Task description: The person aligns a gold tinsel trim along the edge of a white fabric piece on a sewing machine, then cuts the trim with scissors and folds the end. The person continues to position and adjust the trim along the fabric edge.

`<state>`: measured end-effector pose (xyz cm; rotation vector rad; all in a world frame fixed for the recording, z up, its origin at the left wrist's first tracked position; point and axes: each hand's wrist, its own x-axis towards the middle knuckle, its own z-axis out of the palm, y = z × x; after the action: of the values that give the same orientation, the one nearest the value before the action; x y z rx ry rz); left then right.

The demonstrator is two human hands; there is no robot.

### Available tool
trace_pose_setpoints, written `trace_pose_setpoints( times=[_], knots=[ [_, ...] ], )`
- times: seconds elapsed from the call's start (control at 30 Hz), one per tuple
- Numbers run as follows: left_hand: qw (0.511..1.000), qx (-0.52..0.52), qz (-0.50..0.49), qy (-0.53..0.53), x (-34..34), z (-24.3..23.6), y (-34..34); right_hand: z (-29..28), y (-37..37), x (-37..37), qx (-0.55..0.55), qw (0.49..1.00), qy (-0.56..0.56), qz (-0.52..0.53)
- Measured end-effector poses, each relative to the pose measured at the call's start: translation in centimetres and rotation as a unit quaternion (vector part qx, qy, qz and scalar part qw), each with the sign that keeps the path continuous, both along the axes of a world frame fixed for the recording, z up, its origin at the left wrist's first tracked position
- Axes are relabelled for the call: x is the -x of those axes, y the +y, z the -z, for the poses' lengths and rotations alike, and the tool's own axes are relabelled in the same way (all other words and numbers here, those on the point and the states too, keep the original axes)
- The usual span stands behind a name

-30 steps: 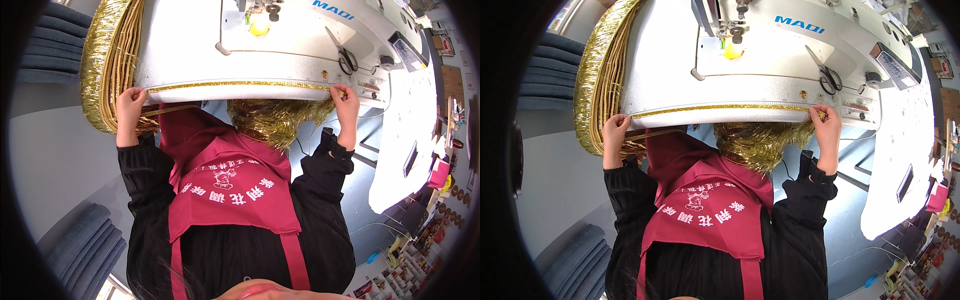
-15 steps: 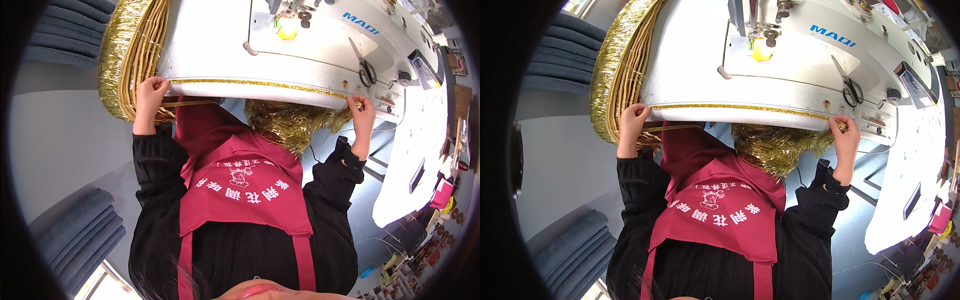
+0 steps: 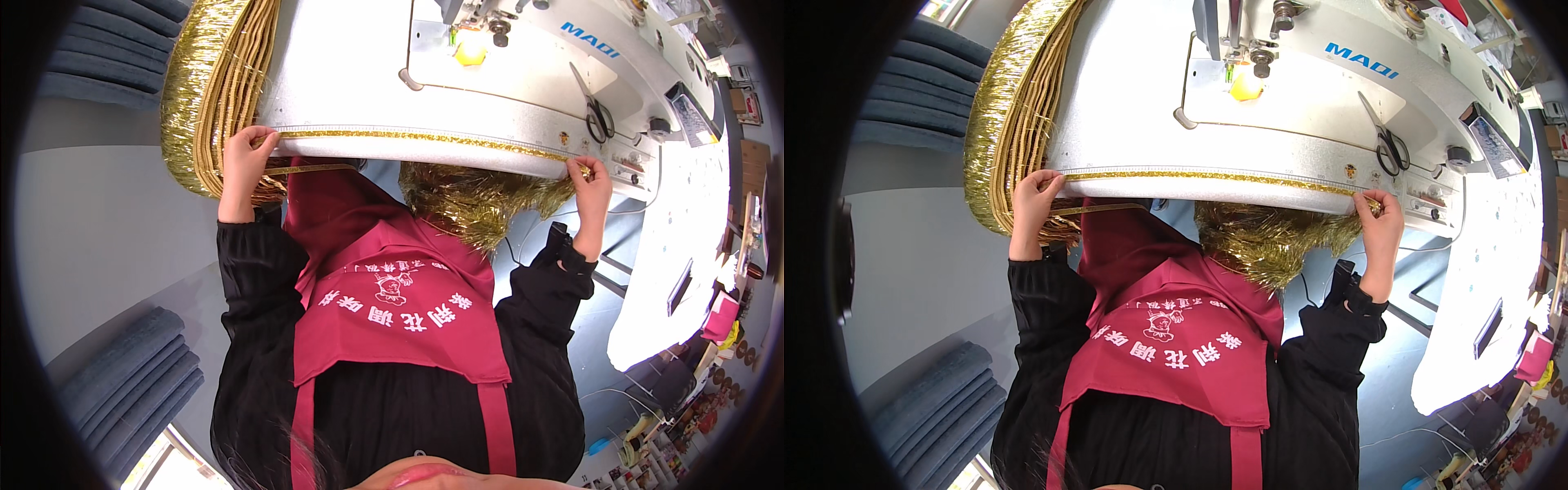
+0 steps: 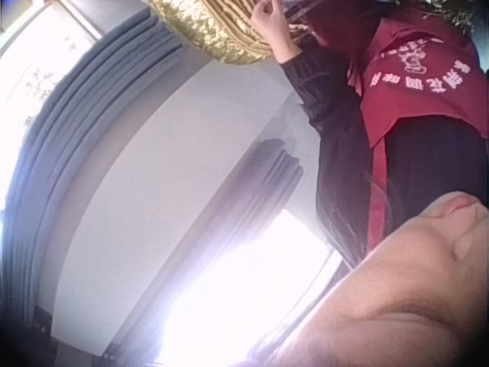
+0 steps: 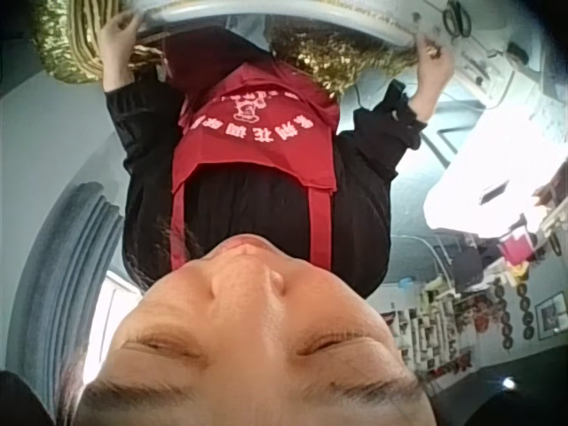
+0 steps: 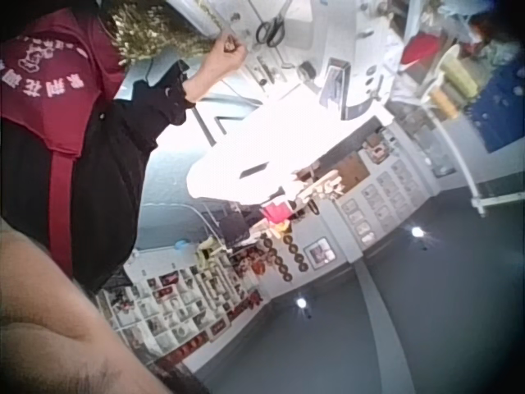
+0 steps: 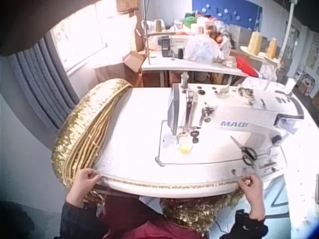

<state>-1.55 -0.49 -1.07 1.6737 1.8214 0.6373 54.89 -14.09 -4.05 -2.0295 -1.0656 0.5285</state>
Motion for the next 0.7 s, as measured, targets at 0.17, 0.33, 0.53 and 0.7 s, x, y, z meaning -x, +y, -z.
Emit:
trace_pose_setpoints(
  times=[0.17,0.33,0.53,0.7],
  knots=[
    [1.0,-0.02,-0.009,0.001,-0.6,-0.2,-0.1,0.1,0.0,0.2,-0.007,1.0,0.009,0.004],
    [0.999,-0.03,-0.031,0.033,-1.1,0.1,-0.2,0.3,0.0,0.1,-0.005,1.0,0.011,0.005],
    [0.997,-0.044,-0.023,0.054,-1.2,0.1,-0.1,0.7,-0.1,0.1,-0.025,1.0,0.019,0.001],
    [0.997,-0.041,-0.019,0.057,-1.0,0.3,0.1,0.3,-0.2,0.5,-0.031,0.999,0.016,0.01]
  ],
)
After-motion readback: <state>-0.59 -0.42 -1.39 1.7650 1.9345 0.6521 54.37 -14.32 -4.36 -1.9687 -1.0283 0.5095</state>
